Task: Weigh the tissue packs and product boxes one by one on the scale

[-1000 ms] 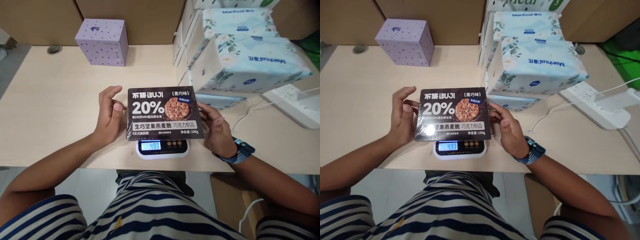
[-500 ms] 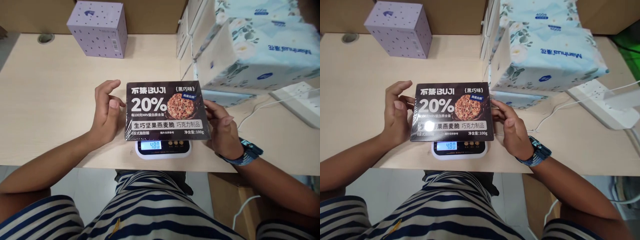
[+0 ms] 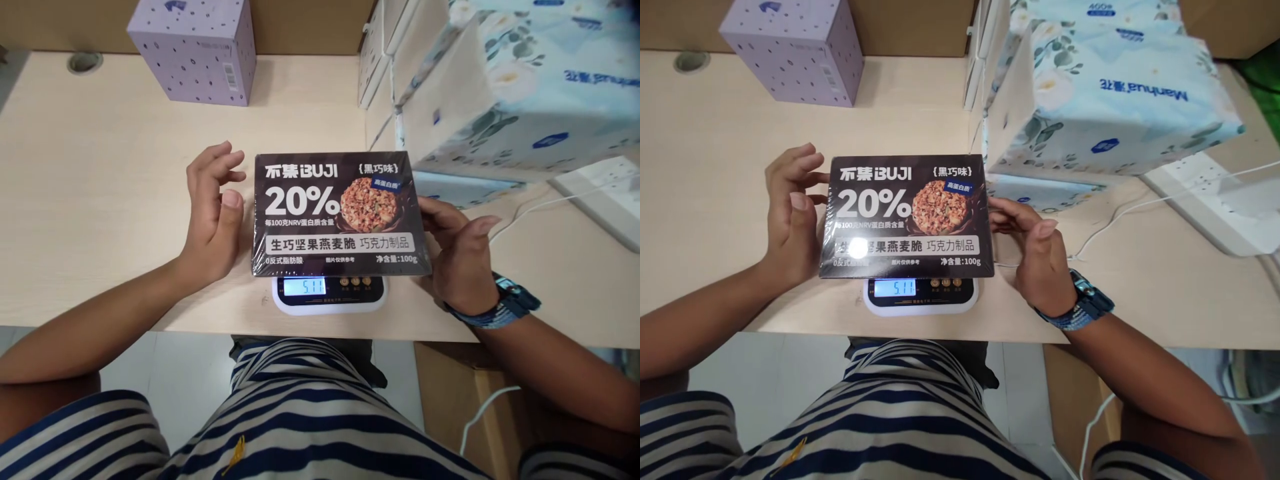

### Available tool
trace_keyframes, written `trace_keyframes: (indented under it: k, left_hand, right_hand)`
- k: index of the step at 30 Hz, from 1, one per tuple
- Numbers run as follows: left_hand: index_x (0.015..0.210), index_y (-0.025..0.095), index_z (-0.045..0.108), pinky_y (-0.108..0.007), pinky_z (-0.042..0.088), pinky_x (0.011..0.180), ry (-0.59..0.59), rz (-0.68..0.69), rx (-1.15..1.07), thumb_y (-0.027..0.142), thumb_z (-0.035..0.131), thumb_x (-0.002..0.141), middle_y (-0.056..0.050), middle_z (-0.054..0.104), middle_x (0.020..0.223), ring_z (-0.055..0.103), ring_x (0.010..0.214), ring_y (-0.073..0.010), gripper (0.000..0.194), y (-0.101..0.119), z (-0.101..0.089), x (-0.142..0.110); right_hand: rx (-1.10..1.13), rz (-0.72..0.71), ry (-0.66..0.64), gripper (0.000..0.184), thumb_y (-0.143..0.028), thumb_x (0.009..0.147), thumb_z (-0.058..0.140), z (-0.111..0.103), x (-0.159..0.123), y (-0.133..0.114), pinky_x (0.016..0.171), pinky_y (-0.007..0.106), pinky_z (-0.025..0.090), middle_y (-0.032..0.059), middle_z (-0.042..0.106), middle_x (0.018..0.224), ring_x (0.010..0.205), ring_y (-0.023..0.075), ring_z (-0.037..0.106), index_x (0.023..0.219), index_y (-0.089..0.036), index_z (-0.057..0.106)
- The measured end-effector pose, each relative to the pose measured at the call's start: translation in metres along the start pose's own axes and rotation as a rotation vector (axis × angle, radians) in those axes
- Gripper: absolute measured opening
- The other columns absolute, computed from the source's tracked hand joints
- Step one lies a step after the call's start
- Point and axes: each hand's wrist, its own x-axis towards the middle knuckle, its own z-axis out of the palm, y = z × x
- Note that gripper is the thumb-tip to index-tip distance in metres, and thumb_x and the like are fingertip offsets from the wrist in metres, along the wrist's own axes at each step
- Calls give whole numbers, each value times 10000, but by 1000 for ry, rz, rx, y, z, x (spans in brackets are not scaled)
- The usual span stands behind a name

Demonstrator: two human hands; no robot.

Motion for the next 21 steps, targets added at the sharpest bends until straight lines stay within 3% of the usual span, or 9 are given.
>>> trace_keyframes:
  k: [5, 12, 16, 18, 21]
  left_hand:
    - [1571, 367, 502, -592, 531, 1217, -50, -82, 5, 728, 304, 1095, -107, 412, 1670, 516, 1522, -344, 630, 11, -3, 1]
    - [1607, 375, 390, -607, 410, 1327, -54, -179, -49, 866, 317, 1013, -98, 321, 1734, 359, 1646, -357, 774, 1, -3, -1]
    - [1656, 426, 240, -608, 334, 1377, -20, -373, -178, 988, 314, 906, -36, 188, 1835, 195, 1742, -346, 940, -13, -1, 0]
    - [1690, 430, 143, -603, 273, 1416, 0, -479, -235, 1009, 300, 885, 10, 86, 1883, 48, 1783, -316, 1003, -17, 1, 5]
    - [1741, 357, -18, -531, 107, 1482, 16, -572, -268, 1004, 202, 893, 46, -88, 1900, -140, 1782, -215, 1089, -9, 4, 12]
  right_hand:
    - [3, 84, -2, 884, -988, 913, 344, 0, -1, -8, 1001, 513, 634, 79, 828, 1120, 1081, 284, 792, 1232, -325, 835]
    - [-9, 3, 55, 705, -873, 1002, 382, -5, 1, 0, 884, 412, 647, 55, 831, 1177, 960, 204, 787, 1262, -392, 827]
    - [-37, -83, 108, 669, -818, 1034, 399, -5, 0, -6, 852, 410, 660, 73, 812, 1203, 934, 199, 789, 1310, -367, 809]
    - [18, -128, 156, 589, -794, 1028, 468, -7, -1, -13, 863, 394, 665, 48, 795, 1252, 1009, 198, 795, 1304, -399, 805]
    - [131, -204, 195, 480, -770, 989, 585, -9, -7, -18, 952, 423, 677, -16, 729, 1430, 1325, 240, 729, 1325, -482, 772]
